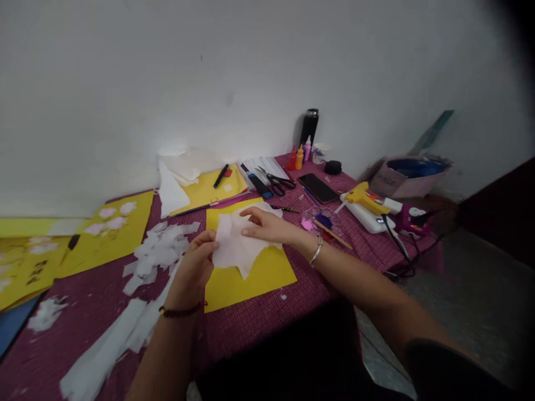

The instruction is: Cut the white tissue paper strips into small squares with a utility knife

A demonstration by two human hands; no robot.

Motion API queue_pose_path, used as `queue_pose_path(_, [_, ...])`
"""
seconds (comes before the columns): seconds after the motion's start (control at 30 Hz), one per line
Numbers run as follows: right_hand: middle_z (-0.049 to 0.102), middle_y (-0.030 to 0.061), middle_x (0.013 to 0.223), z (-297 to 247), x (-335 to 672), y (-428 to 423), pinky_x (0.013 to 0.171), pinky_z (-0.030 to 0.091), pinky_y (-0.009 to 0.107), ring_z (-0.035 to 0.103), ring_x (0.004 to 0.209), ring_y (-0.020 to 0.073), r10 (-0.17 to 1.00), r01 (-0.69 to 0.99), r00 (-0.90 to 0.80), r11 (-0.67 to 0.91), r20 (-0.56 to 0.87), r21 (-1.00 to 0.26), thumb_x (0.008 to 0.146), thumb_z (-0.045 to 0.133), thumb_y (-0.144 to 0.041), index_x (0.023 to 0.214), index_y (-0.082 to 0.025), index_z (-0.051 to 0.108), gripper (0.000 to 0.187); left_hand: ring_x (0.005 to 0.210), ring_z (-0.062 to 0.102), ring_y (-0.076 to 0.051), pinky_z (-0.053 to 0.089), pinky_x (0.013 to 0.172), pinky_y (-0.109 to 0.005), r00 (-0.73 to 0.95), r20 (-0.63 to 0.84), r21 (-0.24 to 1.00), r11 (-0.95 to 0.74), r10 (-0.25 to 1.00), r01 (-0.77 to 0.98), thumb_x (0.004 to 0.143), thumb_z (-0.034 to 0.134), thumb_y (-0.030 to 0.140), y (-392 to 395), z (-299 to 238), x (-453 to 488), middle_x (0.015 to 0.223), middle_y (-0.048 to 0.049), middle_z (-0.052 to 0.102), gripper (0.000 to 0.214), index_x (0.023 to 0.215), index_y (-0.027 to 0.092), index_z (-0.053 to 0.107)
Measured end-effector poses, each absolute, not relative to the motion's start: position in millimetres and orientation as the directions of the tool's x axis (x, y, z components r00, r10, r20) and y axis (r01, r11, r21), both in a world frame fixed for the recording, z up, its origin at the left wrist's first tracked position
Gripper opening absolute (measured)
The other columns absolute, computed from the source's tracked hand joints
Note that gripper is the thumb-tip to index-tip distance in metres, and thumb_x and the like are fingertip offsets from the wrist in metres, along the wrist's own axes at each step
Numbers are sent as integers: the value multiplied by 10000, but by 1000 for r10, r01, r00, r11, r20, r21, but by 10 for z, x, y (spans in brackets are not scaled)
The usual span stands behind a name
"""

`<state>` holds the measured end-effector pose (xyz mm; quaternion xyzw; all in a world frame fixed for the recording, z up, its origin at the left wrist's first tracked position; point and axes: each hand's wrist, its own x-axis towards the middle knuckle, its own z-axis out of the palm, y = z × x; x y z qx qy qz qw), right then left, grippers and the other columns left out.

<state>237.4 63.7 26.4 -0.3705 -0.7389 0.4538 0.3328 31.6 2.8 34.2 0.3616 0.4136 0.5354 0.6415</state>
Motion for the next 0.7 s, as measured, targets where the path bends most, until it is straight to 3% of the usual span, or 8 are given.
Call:
queue_pose_path(0.13, [500,-41,667,289,2162,700,570,304,239,438,613,108,897,303,-355,378,264,-875,787,621,-282,796,-156,597,128,501,522,-102,421,501,-211,214,-62,940,129,975,-316,551,727,208,11,329,272,559,44,563,187,650,182,570])
queue_pose_path(0.2, [469,-45,639,284,2097,715,564,282,239,417,603,105,898,303,-305,406,316,-862,818,547,-243,693,-167,542,146,579,582,-142,476,554,-247,280,-64,968,127,958,-214,586,743,298,33,301,249,632,4,612,222,696,179,591])
queue_pose_path(0.37, [488,-44,642,225,2040,615,568,261,239,428,615,111,855,301,-343,492,389,-817,789,554,-193,712,-168,552,81,670,621,-183,511,582,-284,165,-59,995,72,984,-76,754,627,570,111,187,300,792,-66,681,430,887,162,649])
queue_pose_path(0.57, [500,-45,642,201,2066,513,581,284,226,452,636,115,808,240,-449,519,380,-820,763,571,-177,693,-174,559,72,629,575,-150,445,544,-226,58,-19,1000,19,998,8,615,811,400,102,155,398,705,-11,658,315,772,160,683])
queue_pose_path(0.7, [491,-48,626,200,2158,613,561,300,219,447,612,114,839,205,-410,467,357,-860,761,578,-235,682,-177,559,100,479,474,-114,363,449,-216,3,-27,997,27,1000,66,658,768,418,70,214,385,540,17,570,299,609,159,626])
